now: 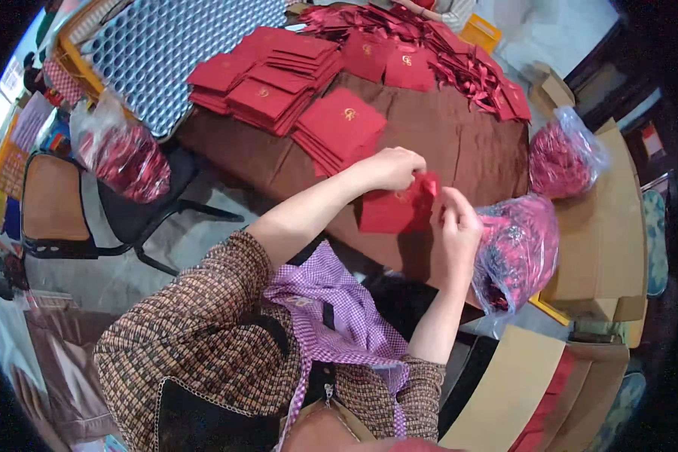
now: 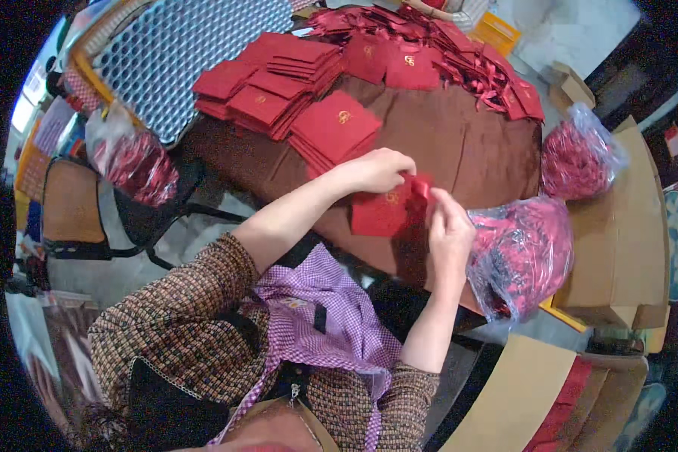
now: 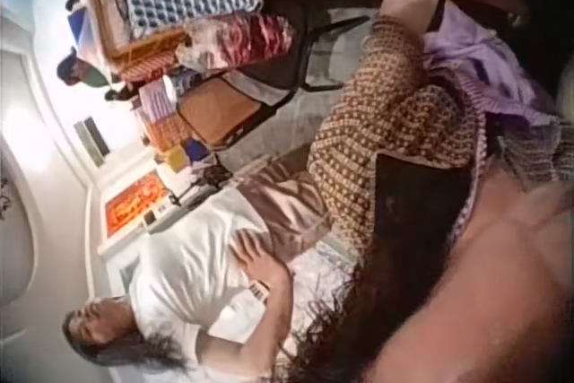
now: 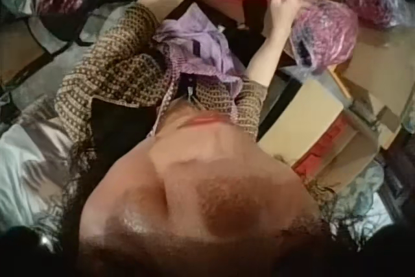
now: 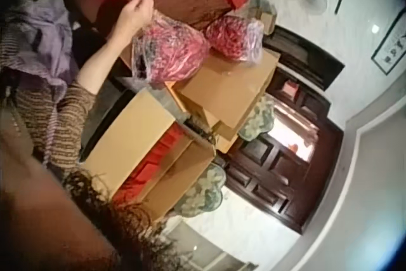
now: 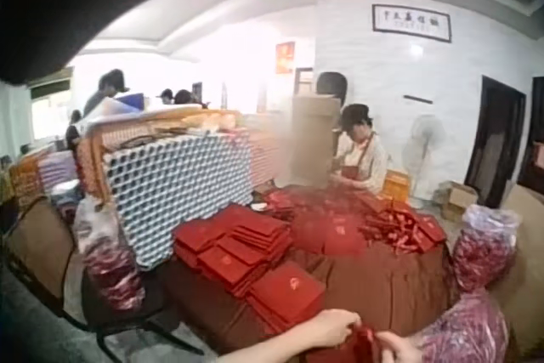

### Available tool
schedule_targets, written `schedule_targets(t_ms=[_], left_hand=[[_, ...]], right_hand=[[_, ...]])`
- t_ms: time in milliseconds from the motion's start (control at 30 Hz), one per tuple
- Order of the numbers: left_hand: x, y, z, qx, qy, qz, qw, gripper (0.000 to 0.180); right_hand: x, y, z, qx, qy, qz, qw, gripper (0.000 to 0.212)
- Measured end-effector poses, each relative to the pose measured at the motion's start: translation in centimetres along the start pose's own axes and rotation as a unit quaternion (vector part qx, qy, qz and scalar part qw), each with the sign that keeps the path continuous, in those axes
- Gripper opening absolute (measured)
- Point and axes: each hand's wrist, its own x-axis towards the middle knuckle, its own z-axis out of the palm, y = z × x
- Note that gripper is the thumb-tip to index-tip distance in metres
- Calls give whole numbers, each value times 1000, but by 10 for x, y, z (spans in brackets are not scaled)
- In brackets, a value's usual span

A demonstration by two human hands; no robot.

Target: Tying ribbons onto red gift bags at a manual assembly station.

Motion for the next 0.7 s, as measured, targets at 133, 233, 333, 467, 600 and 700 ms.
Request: schedule_targets(t_ms=[133,233,333,467,600,700], left_hand=[[-31,31,0,118,-65,61,989,19],[-43,29,5,90,-61,107,988,16],[-53,28,10,41,-68,153,985,14],[-62,29,20,10,19,233,972,12],[-63,26,22,23,42,252,967,16],[-56,24,23,-89,50,216,971,17]], right_hand=[[-11,-22,12,-100,-94,-8,991,19],[-19,-41,13,-123,-91,29,988,17],[-27,-44,8,-130,-83,57,986,15],[-28,-34,4,-164,-129,82,975,16],[-30,-31,2,-136,-138,46,980,15],[-33,-23,3,-76,-119,38,989,15]])
